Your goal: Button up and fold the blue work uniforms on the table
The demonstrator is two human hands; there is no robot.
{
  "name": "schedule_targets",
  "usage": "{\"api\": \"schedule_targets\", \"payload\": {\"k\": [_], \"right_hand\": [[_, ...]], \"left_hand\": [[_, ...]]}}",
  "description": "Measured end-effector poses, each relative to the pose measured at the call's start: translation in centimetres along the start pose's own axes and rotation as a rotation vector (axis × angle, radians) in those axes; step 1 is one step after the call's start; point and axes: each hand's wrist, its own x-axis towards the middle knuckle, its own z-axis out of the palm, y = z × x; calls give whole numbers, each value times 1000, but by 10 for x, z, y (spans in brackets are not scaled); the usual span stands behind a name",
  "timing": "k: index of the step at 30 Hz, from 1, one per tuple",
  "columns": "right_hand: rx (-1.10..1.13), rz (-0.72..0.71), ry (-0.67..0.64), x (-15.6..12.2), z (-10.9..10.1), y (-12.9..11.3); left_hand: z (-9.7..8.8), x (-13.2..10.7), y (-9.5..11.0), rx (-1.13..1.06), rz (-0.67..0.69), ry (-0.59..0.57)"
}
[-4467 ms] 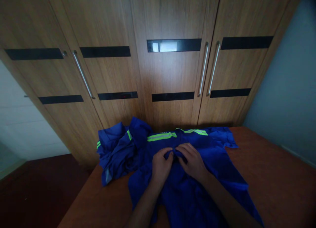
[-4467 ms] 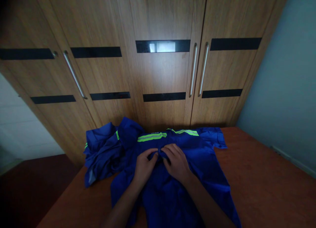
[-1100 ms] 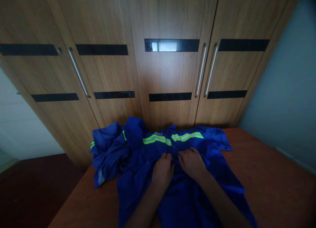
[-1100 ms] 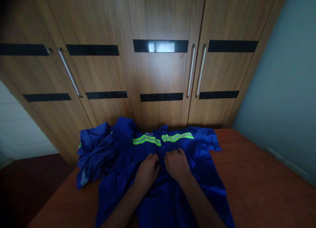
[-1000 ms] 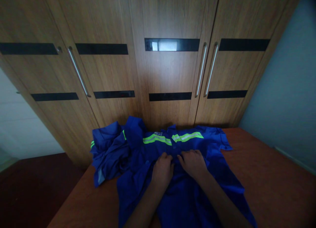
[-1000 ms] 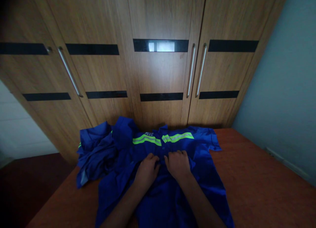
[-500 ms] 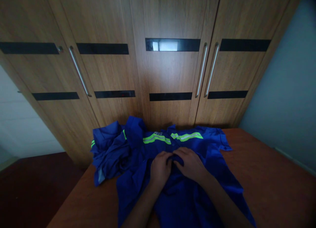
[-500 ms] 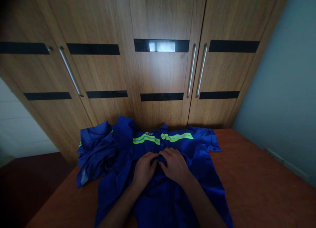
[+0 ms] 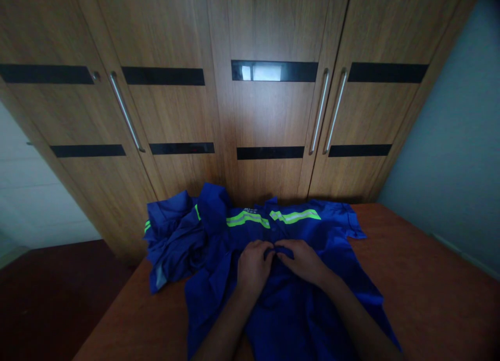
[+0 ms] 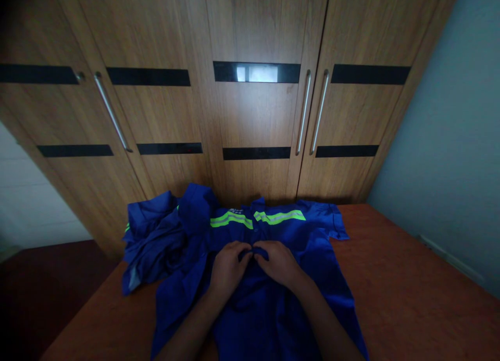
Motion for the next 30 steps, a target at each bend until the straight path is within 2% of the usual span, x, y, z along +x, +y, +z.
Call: {"api": "schedule_targets", "payload": {"k": [5, 10, 16, 23, 27, 30], "right_hand": [[118, -22, 16, 1, -3, 1], [141, 20, -6, 1, -4, 0], [197, -34, -14, 0, -5, 2], [111, -8, 72, 2, -2, 2], [49, -9, 145, 3, 2, 4], [7, -17, 152, 2, 3, 5]], "left_hand": [[0, 0, 0, 13, 31, 8], [0, 0, -1, 25, 62, 29], [0, 0, -1, 33, 31, 28], [-5, 1, 4, 37, -12, -30], [-7, 0, 6, 47, -4, -76], [-8, 0, 6, 47, 9, -101]]}}
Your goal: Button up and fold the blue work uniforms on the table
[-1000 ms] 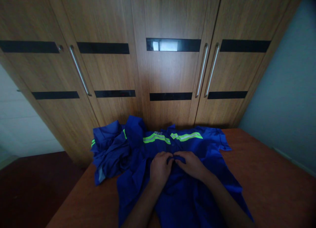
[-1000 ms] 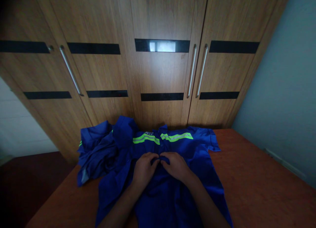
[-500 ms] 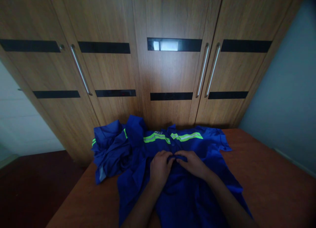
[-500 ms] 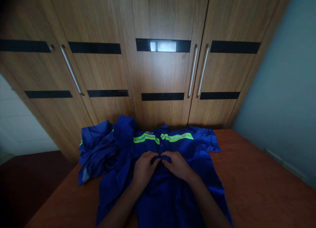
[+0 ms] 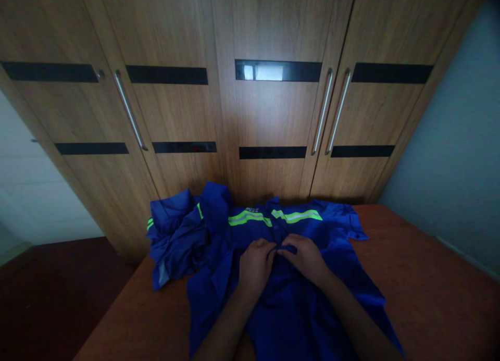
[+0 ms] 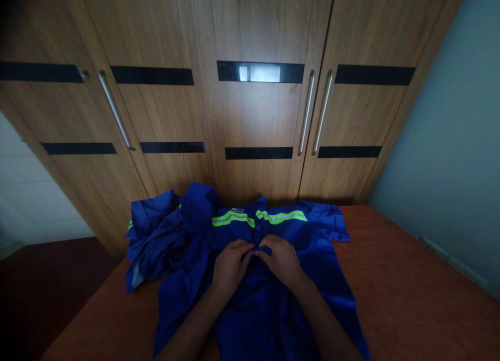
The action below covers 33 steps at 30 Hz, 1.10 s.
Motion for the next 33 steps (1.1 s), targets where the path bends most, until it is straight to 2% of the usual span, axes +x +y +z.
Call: {"api": "schedule_targets", "payload": {"k": [7, 12, 15, 19, 21, 23, 24, 26, 28, 30, 31, 33], "right_hand": [[-15, -57, -76, -1, -5, -2], [31, -23, -71, 2, -5, 3], [73, 28, 54, 2, -11, 10], [180, 111, 384, 0, -30, 22], [235, 122, 509, -1, -40, 26], [271, 84, 545, -2, -48, 27], [276, 53, 522, -3, -51, 28], [248, 1, 378, -3, -54, 28], [166, 7, 144, -3, -54, 29], [44, 71, -100, -4, -51, 30], [-23, 111, -196, -4, -49, 30], [-149, 179, -313, -5, -45, 27]], "left_hand": [[2, 0, -5, 5, 34, 8], [0, 0, -4, -46, 40, 17], [-9, 4, -8, -155, 58, 115], [-36, 9, -15, -368, 28, 381], [-51, 9, -17, -449, 11, 498], [-62, 8, -17, -471, 13, 554], [-65, 7, -17, -456, 16, 547], [-67, 7, -19, -365, 5, 425], [-63, 7, -22, -176, -33, 167], [-56, 8, -26, 66, -103, -110], [-51, 7, -28, 176, -144, -208], [-44, 6, -27, 329, -214, -309]]}}
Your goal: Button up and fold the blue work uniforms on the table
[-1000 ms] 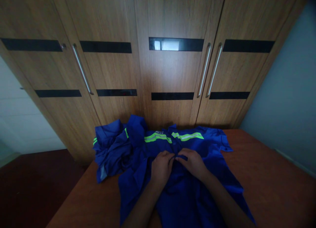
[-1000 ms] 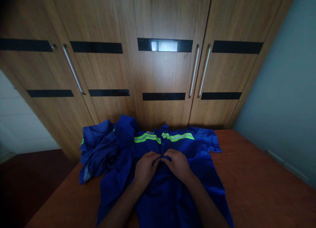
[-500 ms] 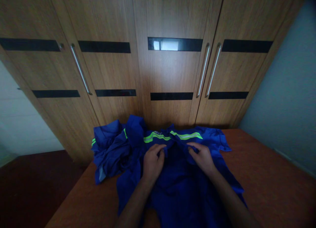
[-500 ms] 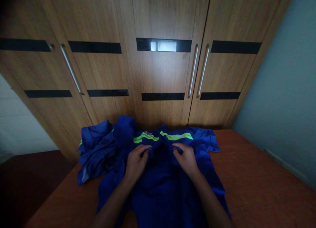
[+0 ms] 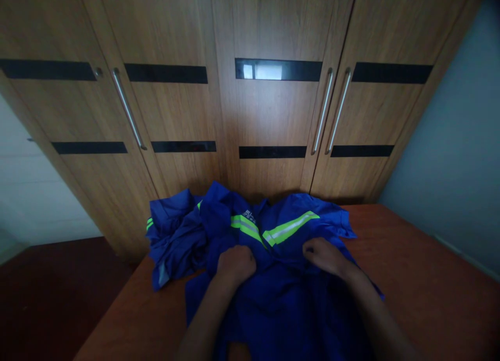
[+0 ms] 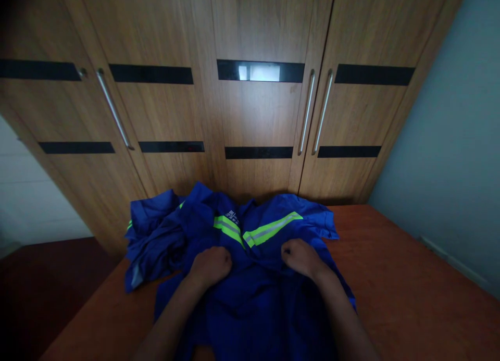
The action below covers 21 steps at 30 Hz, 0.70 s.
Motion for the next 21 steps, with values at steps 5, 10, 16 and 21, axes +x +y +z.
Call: {"api": "schedule_targets", "payload": {"k": [5, 10, 16, 21], "right_hand": [[-145, 70, -10, -6, -2, -13], [-132, 48, 2, -11, -13, -16], [-291, 69, 236, -1, -18, -49], [-436, -33, 224, 36, 0, -101]], "left_hand": [[-1, -11, 23, 110, 66, 192], [-1, -21, 53, 58, 312, 300], [28, -7, 46, 29, 167, 219], [36, 4, 35, 33, 136, 235]]}}
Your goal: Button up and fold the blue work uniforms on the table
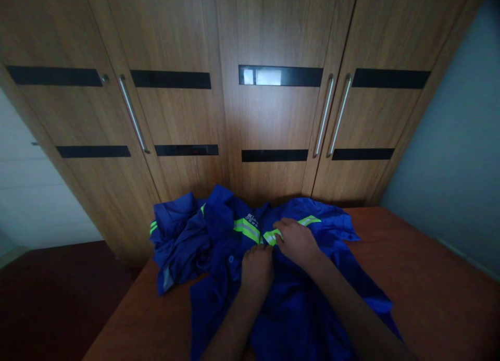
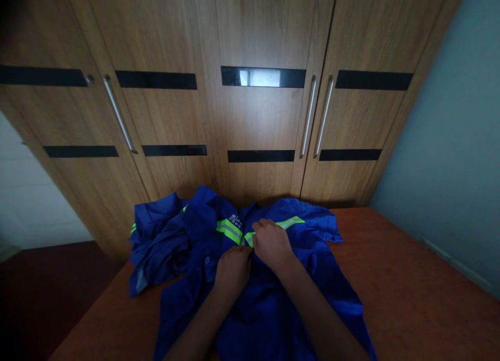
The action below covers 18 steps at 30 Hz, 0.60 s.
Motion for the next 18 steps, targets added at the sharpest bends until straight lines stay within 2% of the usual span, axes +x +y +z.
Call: {"api": "schedule_targets", "payload": {"k": [4, 8, 13, 18], "right_hand": [[-24, -54, -139, 34, 22, -25], [38, -16, -184, 60, 39, -27], [249, 99, -114, 77, 36, -15], [543, 205, 17, 79, 19, 18]], "left_hand": [[2, 1, -2, -30, -32, -24], [1, -2, -2, -114, 19, -18], [-6, -5, 4, -195, 115, 58], [-7, -7, 6, -343, 136, 189]]}}
